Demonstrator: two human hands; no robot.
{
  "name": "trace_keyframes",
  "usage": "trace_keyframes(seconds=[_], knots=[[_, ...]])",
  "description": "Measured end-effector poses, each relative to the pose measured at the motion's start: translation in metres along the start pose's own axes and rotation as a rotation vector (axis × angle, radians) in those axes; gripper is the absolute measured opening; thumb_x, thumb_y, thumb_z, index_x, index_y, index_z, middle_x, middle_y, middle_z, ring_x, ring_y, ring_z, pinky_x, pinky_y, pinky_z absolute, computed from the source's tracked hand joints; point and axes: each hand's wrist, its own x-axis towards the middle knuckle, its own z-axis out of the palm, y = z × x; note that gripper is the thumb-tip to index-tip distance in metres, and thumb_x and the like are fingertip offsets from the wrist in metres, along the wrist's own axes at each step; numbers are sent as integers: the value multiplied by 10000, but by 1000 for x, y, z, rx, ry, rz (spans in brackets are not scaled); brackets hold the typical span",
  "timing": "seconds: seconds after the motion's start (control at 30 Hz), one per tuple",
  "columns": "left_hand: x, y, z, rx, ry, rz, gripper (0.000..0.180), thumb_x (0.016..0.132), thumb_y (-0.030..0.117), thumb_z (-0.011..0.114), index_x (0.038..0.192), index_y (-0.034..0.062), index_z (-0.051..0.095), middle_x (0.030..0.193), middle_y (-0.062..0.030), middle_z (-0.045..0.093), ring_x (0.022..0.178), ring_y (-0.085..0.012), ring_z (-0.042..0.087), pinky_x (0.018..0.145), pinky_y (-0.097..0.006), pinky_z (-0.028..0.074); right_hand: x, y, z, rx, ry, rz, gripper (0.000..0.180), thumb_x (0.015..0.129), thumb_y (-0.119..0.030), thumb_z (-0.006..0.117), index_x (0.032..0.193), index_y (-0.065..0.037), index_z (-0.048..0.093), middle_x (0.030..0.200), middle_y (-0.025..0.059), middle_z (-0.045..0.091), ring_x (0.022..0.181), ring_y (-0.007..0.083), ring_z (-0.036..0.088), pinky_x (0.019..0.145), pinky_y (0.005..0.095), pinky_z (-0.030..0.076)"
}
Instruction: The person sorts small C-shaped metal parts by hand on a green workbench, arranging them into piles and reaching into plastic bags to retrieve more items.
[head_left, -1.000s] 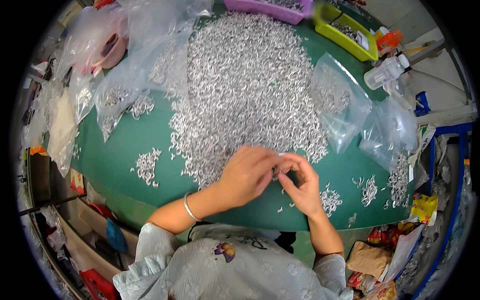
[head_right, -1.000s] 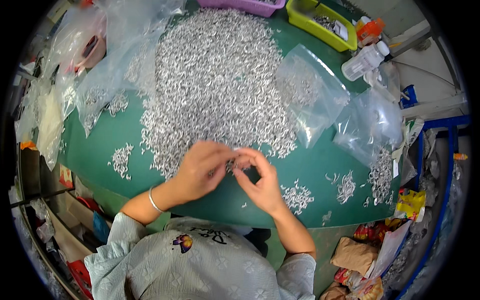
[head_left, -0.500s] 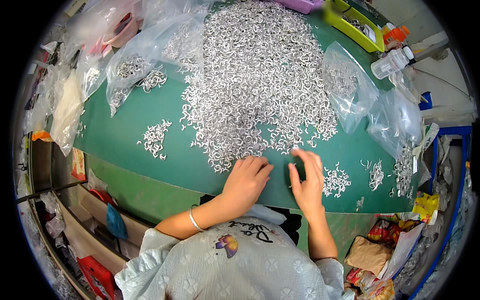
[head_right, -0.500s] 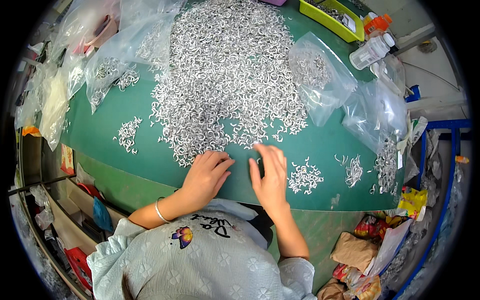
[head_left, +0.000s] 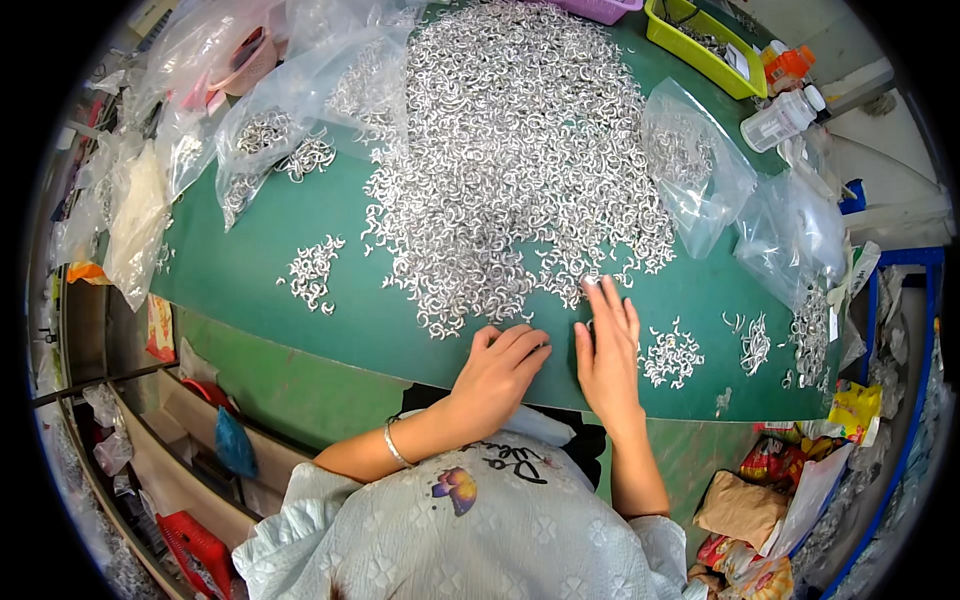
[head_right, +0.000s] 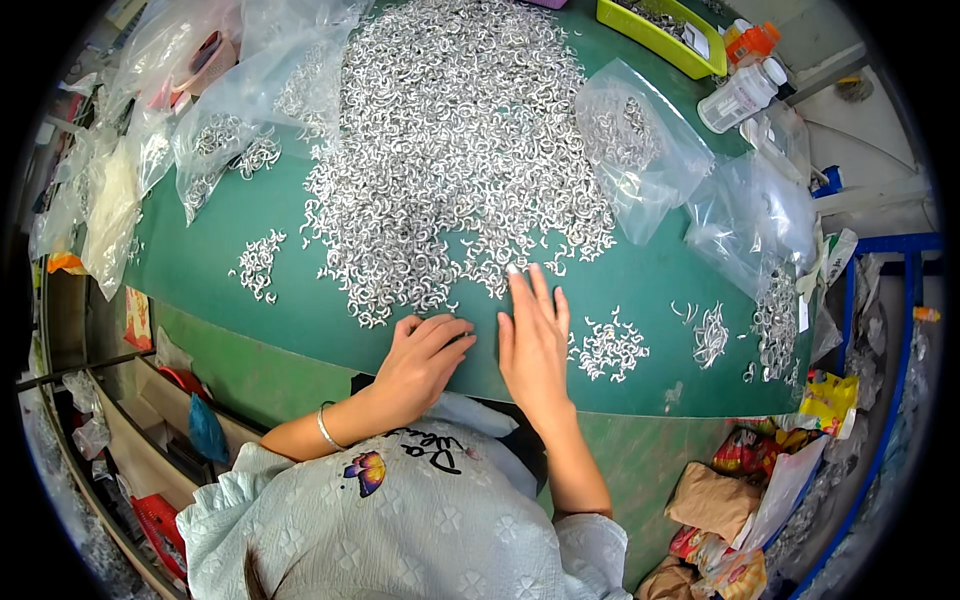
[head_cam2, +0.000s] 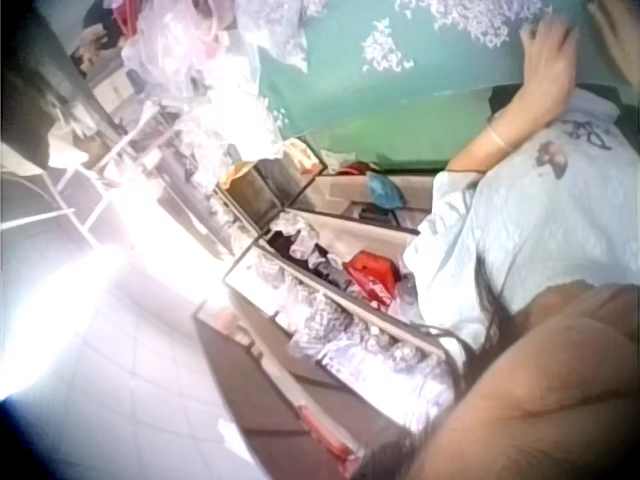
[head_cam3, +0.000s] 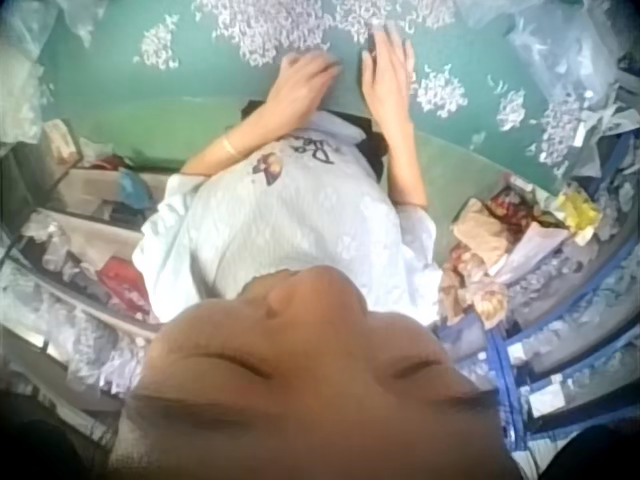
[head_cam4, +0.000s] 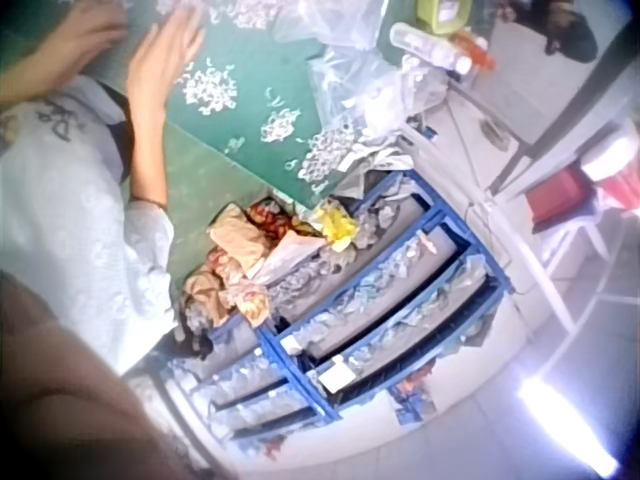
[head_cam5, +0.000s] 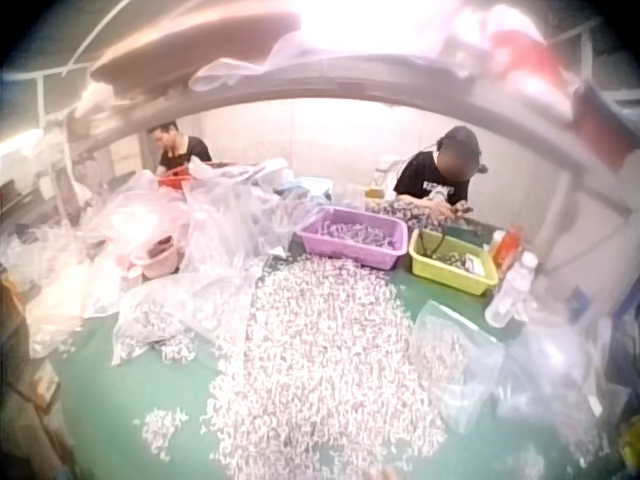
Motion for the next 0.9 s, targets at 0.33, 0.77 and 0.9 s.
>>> trace_keyframes(seconds=[0.33,0.77,0.9], knots=[[-4,-3,1,-189,34,-18,308,743,-44,691,1045,13,669,1048,-82,623,893,-248,587,780,-350,417,-15,-4,-4,43,-86,-3,546,915,-32,581,1423,23,390,1341,126,597,1352,343,451,1133,548,236],[3,-2,3,-115,147,-154,314,793,5,713,1099,34,656,1026,-66,608,921,-244,571,820,-367,383,-48,-1,-19,27,112,123,495,830,-18,677,1303,22,537,1140,91,695,1160,297,558,1001,435,341],[4,-1,2,-76,106,-134,333,790,35,730,1114,37,651,1029,-62,596,924,-231,558,809,-370,368,-60,-4,-12,-10,205,128,457,801,5,696,1244,10,583,1055,70,711,986,260,587,874,385,374]])
